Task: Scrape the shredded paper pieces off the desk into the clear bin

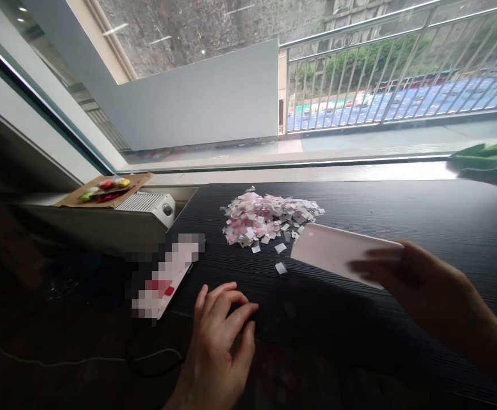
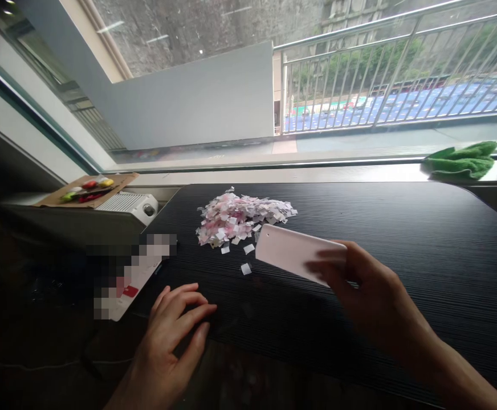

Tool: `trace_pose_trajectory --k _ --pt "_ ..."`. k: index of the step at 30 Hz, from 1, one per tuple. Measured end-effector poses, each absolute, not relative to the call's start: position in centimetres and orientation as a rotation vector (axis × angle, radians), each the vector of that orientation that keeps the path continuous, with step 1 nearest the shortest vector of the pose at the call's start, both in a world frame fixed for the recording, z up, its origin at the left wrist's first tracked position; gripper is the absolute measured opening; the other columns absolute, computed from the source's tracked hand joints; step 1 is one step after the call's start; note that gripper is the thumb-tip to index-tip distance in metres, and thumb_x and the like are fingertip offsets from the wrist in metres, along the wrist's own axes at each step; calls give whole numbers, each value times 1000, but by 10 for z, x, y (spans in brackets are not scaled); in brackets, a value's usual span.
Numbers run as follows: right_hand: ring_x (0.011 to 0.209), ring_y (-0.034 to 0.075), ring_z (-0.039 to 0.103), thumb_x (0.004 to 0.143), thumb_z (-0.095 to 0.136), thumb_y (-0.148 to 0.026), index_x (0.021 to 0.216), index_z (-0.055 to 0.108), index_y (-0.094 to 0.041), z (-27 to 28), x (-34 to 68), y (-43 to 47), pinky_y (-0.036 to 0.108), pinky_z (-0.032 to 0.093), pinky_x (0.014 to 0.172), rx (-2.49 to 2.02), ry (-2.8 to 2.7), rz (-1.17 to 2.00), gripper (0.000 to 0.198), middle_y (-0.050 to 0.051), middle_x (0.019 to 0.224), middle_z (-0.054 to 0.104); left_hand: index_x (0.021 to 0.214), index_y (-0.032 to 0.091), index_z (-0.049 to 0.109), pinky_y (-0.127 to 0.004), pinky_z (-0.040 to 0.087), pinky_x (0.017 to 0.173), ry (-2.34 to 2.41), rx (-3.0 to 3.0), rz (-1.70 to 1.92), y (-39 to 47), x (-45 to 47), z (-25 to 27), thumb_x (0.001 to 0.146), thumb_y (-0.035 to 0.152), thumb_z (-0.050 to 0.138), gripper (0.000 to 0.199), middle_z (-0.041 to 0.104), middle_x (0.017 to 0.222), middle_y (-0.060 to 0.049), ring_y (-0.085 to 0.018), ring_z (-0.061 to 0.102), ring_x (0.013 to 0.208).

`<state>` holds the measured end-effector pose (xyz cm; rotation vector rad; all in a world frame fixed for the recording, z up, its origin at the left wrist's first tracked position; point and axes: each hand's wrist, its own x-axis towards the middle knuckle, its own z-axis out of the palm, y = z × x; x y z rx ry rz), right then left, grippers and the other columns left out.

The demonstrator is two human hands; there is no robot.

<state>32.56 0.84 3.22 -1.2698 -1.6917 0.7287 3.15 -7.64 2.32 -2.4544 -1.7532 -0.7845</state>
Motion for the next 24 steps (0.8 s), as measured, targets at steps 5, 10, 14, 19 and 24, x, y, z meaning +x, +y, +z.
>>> trace_pose_trajectory --k 5,10,14,19,24 --pt "73 20 74 85 61 -36 96 64 -27 31 319 -1 28 61 63 -1211 -1820 655 15 1 85 76 104 25 63 -61 34 105 -1769 -2447 -813 -76 34 25 82 9 51 30 63 99 -4 -27 54 115" --pt "74 18 74 86 58 -29 99 62 -27 39 307 1 26 59 64 -1166 -1880 583 14 0 86 76 105 25 64 -61 34 105 -1774 -2458 -815 -75 33 26 82 9 52 30 63 100 -4 -27 53 116" --pt "68 18 73 84 59 -29 95 63 -28 48 318 1 25 58 60 -1201 -1966 536 12 -2 81 77 104 26 64 -60 34 105 -1784 -2437 -830 -75 32 27 82 9 53 30 63 99 -4 -27 54 114" --pt "66 22 72 79 63 -38 87 67 -31 50 354 -3 31 59 62 -1394 -1888 374 12 0 77 76 99 25 65 -61 35 103 -1801 -2401 -891 -76 35 29 82 9 50 28 63 95 -3 -27 56 110" --pt "72 24 73 77 66 -45 88 67 -29 52 337 6 35 60 66 -1359 -1774 542 19 3 83 77 100 23 65 -62 35 103 -1795 -2426 -899 -73 40 31 83 8 49 28 63 96 -4 -27 55 111"
